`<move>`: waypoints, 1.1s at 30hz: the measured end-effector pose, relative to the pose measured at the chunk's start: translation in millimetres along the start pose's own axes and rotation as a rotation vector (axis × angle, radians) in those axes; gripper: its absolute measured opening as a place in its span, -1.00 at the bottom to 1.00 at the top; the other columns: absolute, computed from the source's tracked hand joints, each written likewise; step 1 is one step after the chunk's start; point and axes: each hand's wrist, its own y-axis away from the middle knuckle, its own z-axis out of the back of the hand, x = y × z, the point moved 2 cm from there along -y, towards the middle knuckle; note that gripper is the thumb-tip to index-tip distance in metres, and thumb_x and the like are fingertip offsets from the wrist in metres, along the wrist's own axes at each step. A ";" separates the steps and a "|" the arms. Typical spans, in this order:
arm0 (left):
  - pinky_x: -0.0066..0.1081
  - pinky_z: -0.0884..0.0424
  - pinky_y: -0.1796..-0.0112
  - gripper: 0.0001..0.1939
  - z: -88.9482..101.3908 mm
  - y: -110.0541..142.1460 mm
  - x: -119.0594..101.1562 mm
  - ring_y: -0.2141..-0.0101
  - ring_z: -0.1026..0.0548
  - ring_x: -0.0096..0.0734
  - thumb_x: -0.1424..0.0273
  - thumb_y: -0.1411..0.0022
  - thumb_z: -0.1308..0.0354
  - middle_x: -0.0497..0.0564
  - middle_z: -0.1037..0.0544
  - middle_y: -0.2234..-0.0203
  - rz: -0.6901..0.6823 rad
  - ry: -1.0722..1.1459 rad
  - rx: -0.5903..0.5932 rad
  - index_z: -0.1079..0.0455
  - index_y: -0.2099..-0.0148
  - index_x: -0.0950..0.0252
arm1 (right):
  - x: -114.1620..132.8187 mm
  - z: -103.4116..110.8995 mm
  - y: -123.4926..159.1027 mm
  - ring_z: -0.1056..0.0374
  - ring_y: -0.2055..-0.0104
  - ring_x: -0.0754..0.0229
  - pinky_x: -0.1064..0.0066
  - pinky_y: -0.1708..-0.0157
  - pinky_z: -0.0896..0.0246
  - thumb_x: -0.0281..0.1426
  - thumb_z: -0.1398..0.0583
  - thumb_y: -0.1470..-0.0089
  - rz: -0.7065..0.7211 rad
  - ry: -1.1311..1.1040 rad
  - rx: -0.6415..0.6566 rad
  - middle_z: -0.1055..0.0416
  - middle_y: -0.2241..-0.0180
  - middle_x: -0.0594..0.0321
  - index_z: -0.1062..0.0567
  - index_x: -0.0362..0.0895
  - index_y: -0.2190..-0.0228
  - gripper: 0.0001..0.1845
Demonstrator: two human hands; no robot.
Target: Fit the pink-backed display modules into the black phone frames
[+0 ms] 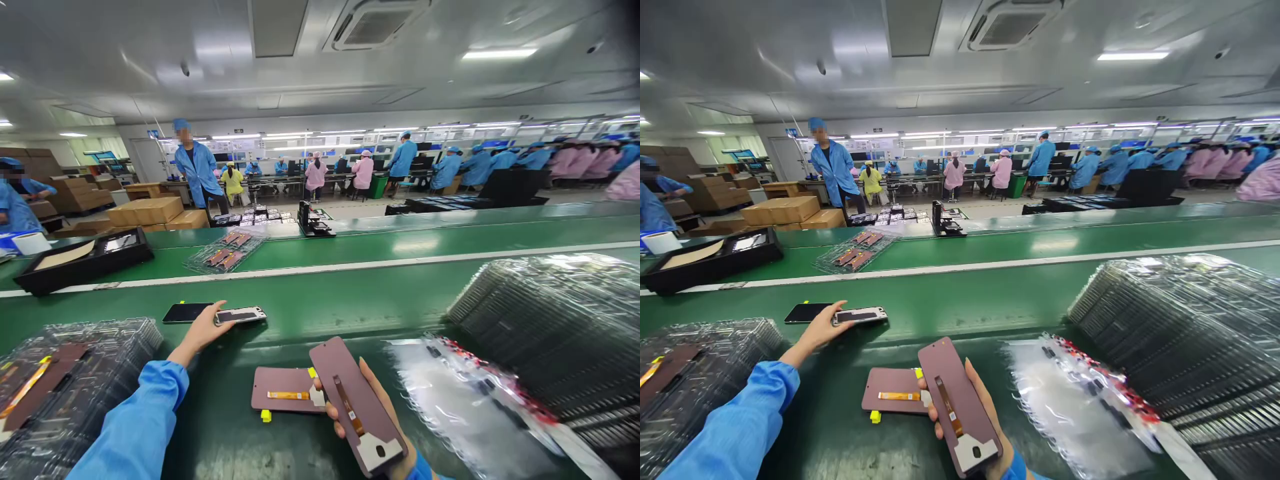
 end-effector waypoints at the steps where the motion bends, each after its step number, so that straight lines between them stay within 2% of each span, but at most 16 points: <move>1: 0.07 -0.16 -0.19 -0.17 0.8 7.6 -4.2 -0.11 -0.34 0.11 0.01 0.08 -0.35 0.19 -0.44 -0.01 0.016 0.082 -0.075 -0.29 -0.19 0.27 | 2.5 -5.8 2.6 -0.45 0.43 0.16 0.43 0.49 -0.39 0.26 -0.04 -0.07 0.029 0.011 -0.020 -0.54 0.41 0.05 -0.57 -0.23 0.16 -0.18; 4: 0.00 -0.40 -0.03 -0.08 0.6 36.2 -21.7 0.01 -0.44 -0.06 -0.11 0.00 -0.23 0.11 -0.40 0.03 0.064 0.365 -0.234 -0.06 -0.30 0.19 | 9.9 -25.2 12.8 -0.51 0.37 0.13 0.41 0.39 -0.41 0.19 -0.13 -0.08 0.069 0.068 -0.113 -0.58 0.29 0.02 -0.56 -0.21 0.07 -0.25; 6: -0.09 -0.51 0.10 -0.02 -3.0 61.5 -36.7 0.10 -0.50 -0.18 -0.18 0.00 -0.19 0.08 -0.41 0.03 0.081 0.533 -0.268 0.04 -0.33 0.12 | 14.3 -36.6 20.6 -0.53 0.31 0.08 0.32 0.26 -0.43 0.16 -0.19 -0.06 0.100 0.115 -0.150 -0.58 0.17 0.00 -0.54 -0.17 0.03 -0.28; 8: -0.17 -0.55 0.19 0.03 -10.2 91.4 -52.8 0.16 -0.53 -0.21 -0.20 0.08 -0.26 0.08 -0.46 0.04 0.101 0.695 -0.249 0.01 -0.33 0.08 | 19.0 -44.1 28.3 -0.53 0.17 0.01 0.22 0.13 -0.42 0.10 -0.24 -0.05 0.189 0.155 -0.174 -0.51 0.00 0.03 -0.53 -0.07 0.00 -0.36; 10: -0.26 -0.54 0.24 0.01 -21.2 123.2 -68.9 0.16 -0.55 -0.16 -0.10 0.18 -0.40 0.10 -0.50 0.03 0.138 0.884 -0.171 -0.14 -0.28 0.08 | 23.3 -47.9 35.1 -0.47 0.01 -0.07 0.14 0.04 -0.39 0.04 -0.28 -0.05 0.293 0.215 -0.197 -0.39 -0.14 0.10 -0.50 0.03 -0.02 -0.43; 13: -0.29 -0.49 0.14 -0.08 -41.1 166.9 -92.0 0.04 -0.52 -0.02 0.08 0.24 -0.52 0.15 -0.49 -0.06 0.182 1.108 0.036 -0.34 -0.19 0.13 | 28.0 -51.2 42.8 -0.41 -0.08 -0.11 0.13 -0.02 -0.37 0.04 -0.32 0.01 0.433 0.406 -0.203 -0.35 -0.18 0.08 -0.47 0.06 -0.07 -0.35; 17: -0.16 -0.33 -0.08 -0.04 -62.9 204.8 -116.1 -0.12 -0.40 0.11 0.12 0.22 -0.53 0.16 -0.44 -0.15 0.180 1.208 0.283 -0.28 -0.25 0.07 | 26.9 -60.7 49.4 -0.41 -0.06 -0.05 0.20 -0.02 -0.38 0.05 -0.31 -0.01 0.567 0.722 -0.167 -0.35 -0.17 0.05 -0.39 0.07 -0.15 -0.28; 20: -0.08 -0.29 -0.11 0.00 -71.9 216.9 -125.1 -0.14 -0.38 0.16 0.09 0.18 -0.51 0.19 -0.45 -0.14 0.165 1.247 0.370 -0.20 -0.30 0.09 | 20.2 -70.0 51.3 -0.35 -0.13 -0.06 0.17 -0.06 -0.36 0.04 -0.29 -0.06 0.597 0.948 -0.137 -0.30 -0.21 0.06 -0.35 0.12 -0.19 -0.30; 24: -0.13 -0.26 -0.12 0.02 -75.2 221.4 -127.5 -0.14 -0.38 0.11 0.08 0.17 -0.50 0.18 -0.44 -0.15 0.161 1.228 0.393 -0.17 -0.31 0.09 | 11.6 -75.7 50.7 -0.26 -0.22 -0.10 0.14 -0.11 -0.31 0.03 -0.25 -0.10 0.632 1.184 -0.102 -0.26 -0.24 0.09 -0.34 0.17 -0.19 -0.35; 33: -0.17 -0.25 -0.13 0.02 -76.9 221.9 -131.8 -0.13 -0.39 0.06 0.09 0.22 -0.52 0.13 -0.45 -0.14 0.149 1.153 0.393 -0.21 -0.29 0.06 | 7.2 -79.2 49.8 -0.28 -0.21 -0.12 0.15 -0.13 -0.29 -0.06 -0.31 -0.09 0.605 1.369 -0.066 -0.32 -0.19 0.03 -0.35 0.10 -0.20 -0.33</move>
